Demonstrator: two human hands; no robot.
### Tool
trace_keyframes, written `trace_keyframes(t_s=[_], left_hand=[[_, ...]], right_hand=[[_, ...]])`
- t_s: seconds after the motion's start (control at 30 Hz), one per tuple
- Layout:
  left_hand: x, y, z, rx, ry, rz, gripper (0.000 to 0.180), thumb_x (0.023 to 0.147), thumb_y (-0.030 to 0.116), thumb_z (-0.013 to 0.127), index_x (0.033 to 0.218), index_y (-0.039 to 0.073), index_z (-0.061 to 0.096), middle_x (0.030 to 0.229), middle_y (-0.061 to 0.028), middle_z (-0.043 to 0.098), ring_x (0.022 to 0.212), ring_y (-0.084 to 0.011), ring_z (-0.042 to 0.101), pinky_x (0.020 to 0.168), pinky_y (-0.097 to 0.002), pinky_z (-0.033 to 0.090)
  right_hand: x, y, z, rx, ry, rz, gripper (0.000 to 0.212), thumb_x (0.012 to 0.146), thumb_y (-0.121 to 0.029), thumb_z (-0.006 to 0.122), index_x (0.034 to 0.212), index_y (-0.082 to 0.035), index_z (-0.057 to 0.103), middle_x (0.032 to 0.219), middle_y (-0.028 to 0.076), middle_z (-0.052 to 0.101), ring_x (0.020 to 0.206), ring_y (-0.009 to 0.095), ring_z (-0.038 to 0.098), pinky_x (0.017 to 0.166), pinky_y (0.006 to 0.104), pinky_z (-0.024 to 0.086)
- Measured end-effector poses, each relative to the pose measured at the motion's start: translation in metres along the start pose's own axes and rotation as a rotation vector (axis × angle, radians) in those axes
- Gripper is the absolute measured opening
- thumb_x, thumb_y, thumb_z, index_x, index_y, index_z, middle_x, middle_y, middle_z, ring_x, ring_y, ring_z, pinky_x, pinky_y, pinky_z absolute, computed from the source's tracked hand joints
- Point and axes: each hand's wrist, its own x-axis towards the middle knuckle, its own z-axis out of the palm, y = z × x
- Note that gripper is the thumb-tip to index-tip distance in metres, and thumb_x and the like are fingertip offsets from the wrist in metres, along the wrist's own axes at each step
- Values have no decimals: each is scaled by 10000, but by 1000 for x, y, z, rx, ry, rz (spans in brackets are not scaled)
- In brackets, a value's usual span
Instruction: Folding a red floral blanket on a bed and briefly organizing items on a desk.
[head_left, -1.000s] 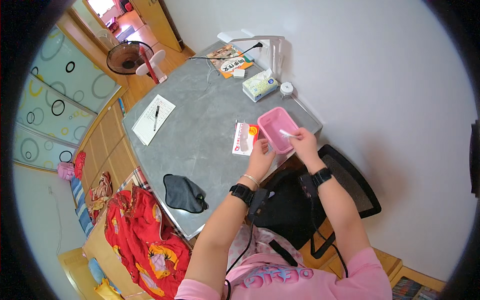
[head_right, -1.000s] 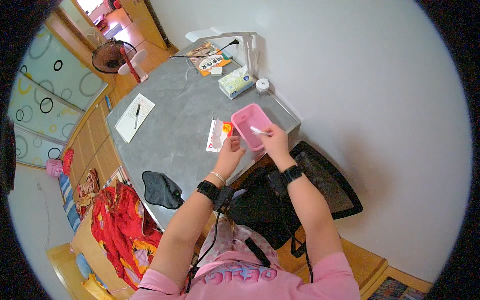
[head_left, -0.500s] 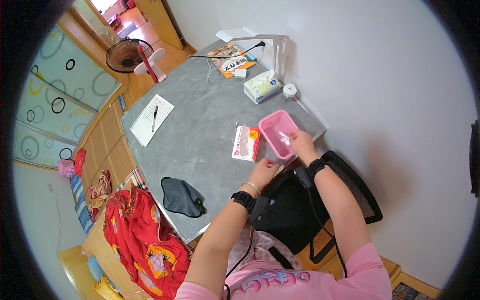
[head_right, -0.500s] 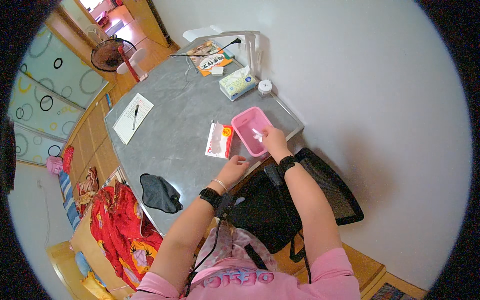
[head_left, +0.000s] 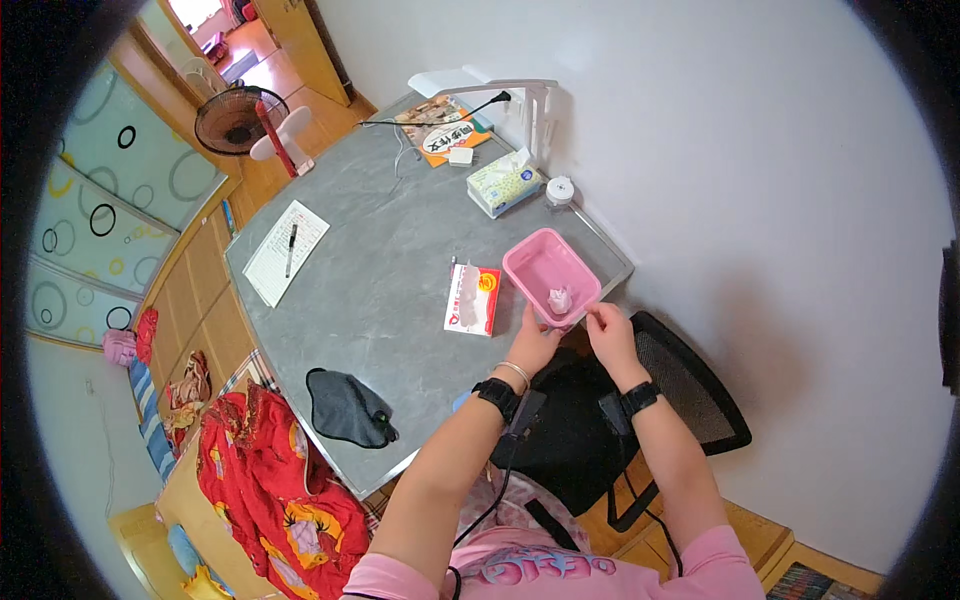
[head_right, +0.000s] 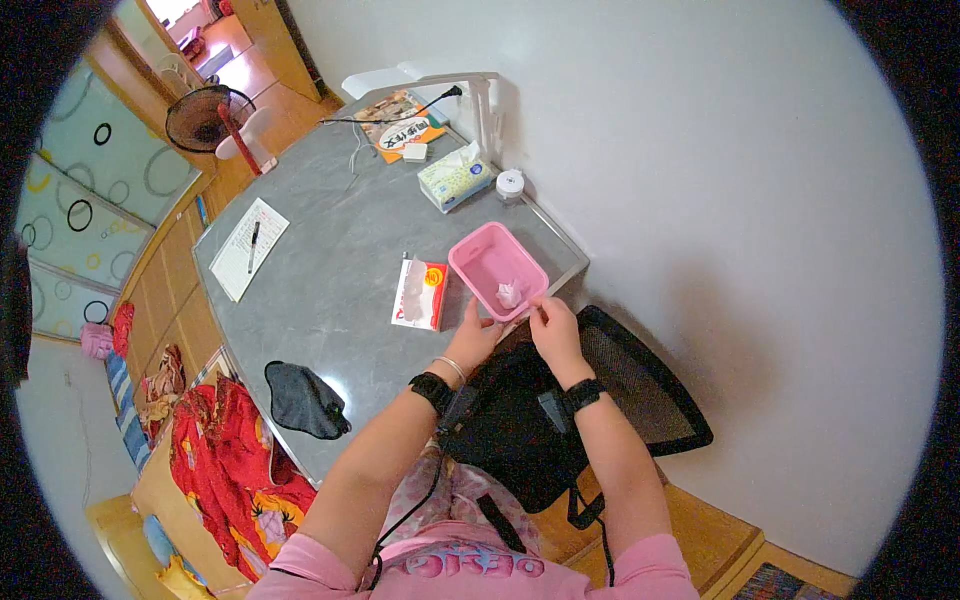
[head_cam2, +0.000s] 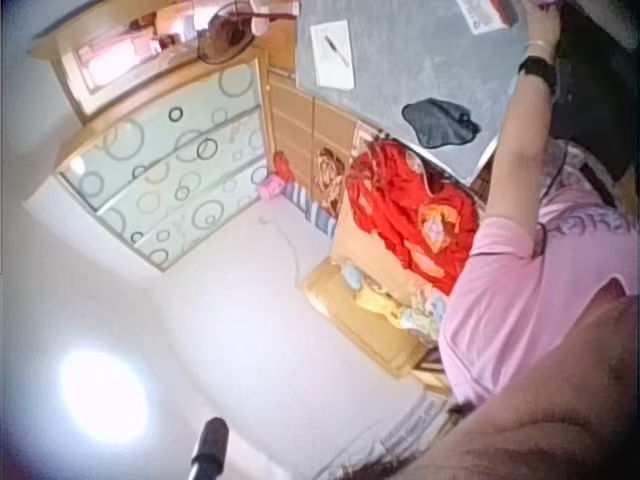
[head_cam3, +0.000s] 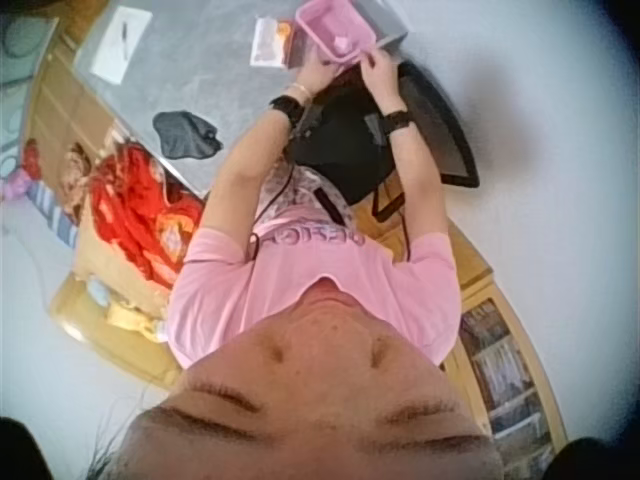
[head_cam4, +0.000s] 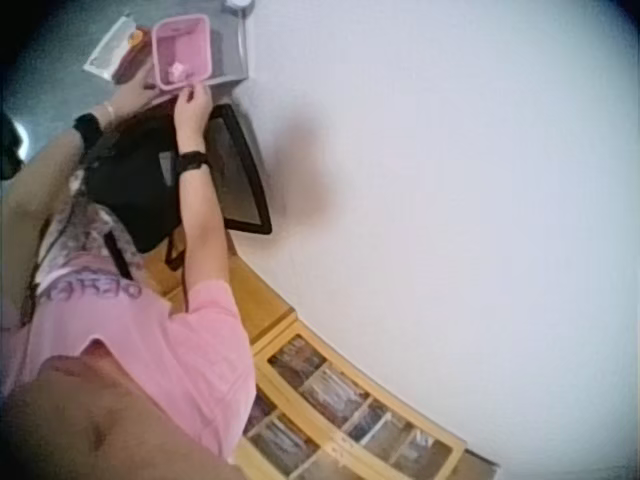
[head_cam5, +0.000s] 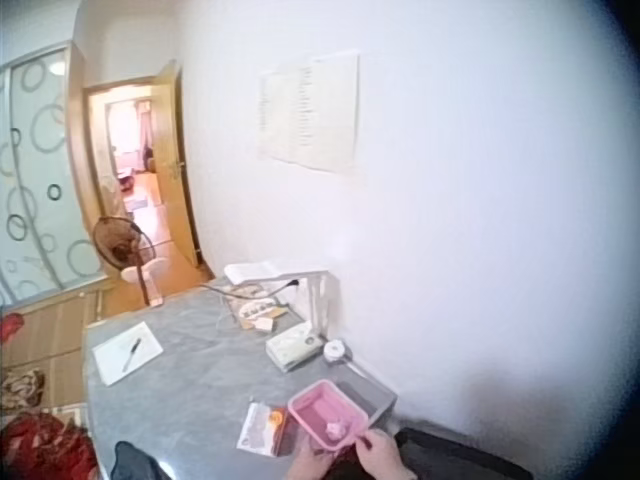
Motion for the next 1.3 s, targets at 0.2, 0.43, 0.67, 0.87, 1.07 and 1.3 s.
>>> trace_keyframes(t_s=[0.2,0.43,0.67,0.87,1.07,1.3], left_hand=[[35,11,25,86,-108,53,842,885,156,594,1528,-18,79,1371,-303,502,1243,-373,554,1014,-396,449],[52,20,21,117,-114,150,844,906,160,545,1533,-23,11,1425,-354,416,1292,-439,481,1060,-394,404],[-40,26,-41,87,-74,136,709,925,189,549,1518,-6,211,1377,-308,498,1073,-386,649,977,-401,475],[-145,-1,-144,-36,128,51,623,957,238,576,1500,64,324,1358,-259,539,1127,-296,638,915,-371,514],[-279,-75,-249,-58,473,-5,566,936,255,581,1419,6,422,1204,-266,619,1058,-353,644,904,-391,511],[-477,-203,-318,-207,786,-135,518,950,263,565,1380,-6,461,1196,-234,633,1081,-316,635,927,-385,500]], right_hand=[[-37,-9,-23,47,-49,139,147,875,-54,631,1008,-1,663,932,138,656,775,251,648,700,332,516],[-58,-14,-38,41,-65,152,148,879,-60,640,1015,-6,665,932,126,647,726,220,619,666,320,504],[-51,-64,7,136,-177,9,153,883,-58,634,1021,4,659,925,139,645,755,244,635,673,334,509],[-70,-154,87,165,-512,-176,172,859,-36,606,1022,-6,654,953,178,644,813,336,645,712,391,519],[-144,-265,168,261,-820,-343,170,875,-74,608,1020,-8,667,967,171,660,814,324,657,744,385,527],[-274,-369,275,187,-1111,-603,161,889,-96,619,1011,-5,671,949,177,662,845,321,654,742,369,532]])
